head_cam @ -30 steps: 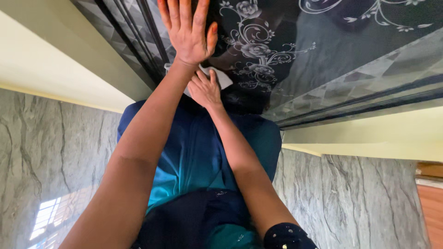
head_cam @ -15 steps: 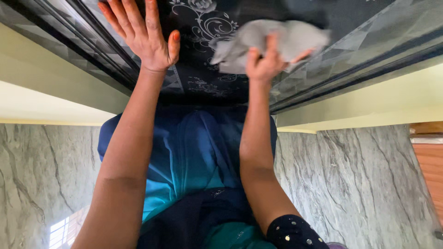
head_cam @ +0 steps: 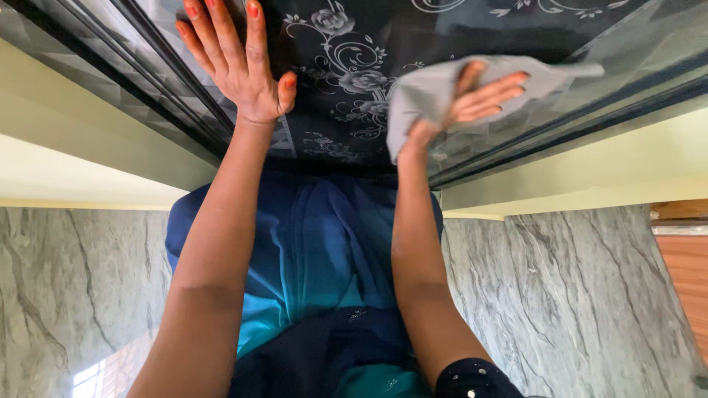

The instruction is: The person wipes a glass door with a grey cloth. They use both hands to rub the surface, focusing on the central floral pattern and the surrounding glass area. The person repeatedly wipes the same sections of the door throughout the video.

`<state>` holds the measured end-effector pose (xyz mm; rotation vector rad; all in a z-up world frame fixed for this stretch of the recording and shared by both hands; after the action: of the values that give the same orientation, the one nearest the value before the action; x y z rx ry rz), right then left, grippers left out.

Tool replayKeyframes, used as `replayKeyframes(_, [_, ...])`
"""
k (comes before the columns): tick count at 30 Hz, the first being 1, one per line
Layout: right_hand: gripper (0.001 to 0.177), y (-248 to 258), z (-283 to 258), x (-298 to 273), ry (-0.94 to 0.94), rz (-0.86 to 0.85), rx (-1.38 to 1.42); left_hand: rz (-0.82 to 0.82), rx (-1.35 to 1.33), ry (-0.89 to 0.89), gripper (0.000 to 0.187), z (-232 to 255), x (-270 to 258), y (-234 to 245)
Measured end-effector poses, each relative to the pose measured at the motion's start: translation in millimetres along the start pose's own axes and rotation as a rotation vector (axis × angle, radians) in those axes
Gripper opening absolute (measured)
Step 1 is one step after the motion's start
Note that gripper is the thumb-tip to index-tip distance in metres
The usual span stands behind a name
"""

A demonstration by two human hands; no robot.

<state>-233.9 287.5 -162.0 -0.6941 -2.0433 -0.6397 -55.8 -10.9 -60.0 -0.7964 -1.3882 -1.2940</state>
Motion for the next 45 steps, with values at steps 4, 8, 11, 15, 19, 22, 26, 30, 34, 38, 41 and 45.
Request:
replayKeyframes(4, [0.074, -17, -151, -38, 0.479, -0.256, 0.115, -0.012, -0.032, 0.019, 0.080, 2, 1, 3])
replayKeyframes(8, [0.044, -59, -173, -126, 0.677, -0.507, 0.022, -0.019, -0.011, -0.012, 0.083, -1, 3, 0])
replayKeyframes(11, [0.044, -63, -163, -143, 0.758, -0.375, 0.101, -0.028, -0.001, -0.015, 0.082, -3, 0, 1])
replayKeyframes(15, [0.062, -47, -136, -70, 0.631, -0.227, 0.128, -0.041, 0.003, -0.013, 0.079, -5, 2, 0])
replayKeyframes(19, [0.088, 1, -83, 57, 0.342, -0.046, -0.036, -0.038, 0.006, -0.001, 0.080, -5, 1, -1])
replayKeyframes(22, [0.093, 46, -22, 120, 0.147, 0.063, -0.126, -0.011, 0.016, -0.004, 0.080, -6, 3, 3])
replayKeyframes(26, [0.083, 82, 108, 153, -0.176, 0.183, -0.355, -0.007, 0.045, -0.017, 0.076, 6, 6, 5])
replayKeyframes(30, [0.044, 78, 217, 89, -0.174, 0.526, 0.129, 0.005, 0.035, -0.035, 0.073, 10, 5, 5])
replayKeyframes(34, [0.045, 51, 244, 29, -0.478, 0.529, -0.089, 0.065, 0.000, -0.039, 0.072, 15, 9, 8])
replayKeyframes(38, [0.047, 7, 199, -6, -0.485, 0.314, -0.133, 0.058, -0.003, -0.042, 0.071, 14, 6, 7])
replayKeyframes(41, [0.048, -31, 125, -21, -0.361, 0.126, -0.110, 0.055, -0.004, -0.045, 0.070, 14, 5, 5])
replayKeyframes(45, [0.050, -66, 4, -47, -0.156, -0.112, -0.046, 0.045, 0.002, -0.046, 0.070, 13, 5, 5])
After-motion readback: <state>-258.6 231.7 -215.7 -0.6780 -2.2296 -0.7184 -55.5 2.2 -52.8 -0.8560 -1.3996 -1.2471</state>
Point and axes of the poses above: each hand's wrist, its own x-axis towards the middle knuckle, its own y-axis out of the back of the hand, z = x × y, the point moved 9 cm from there along x, towards the middle knuckle, and after that the axes turned 5 degrees about x, right-handed, at the moved point
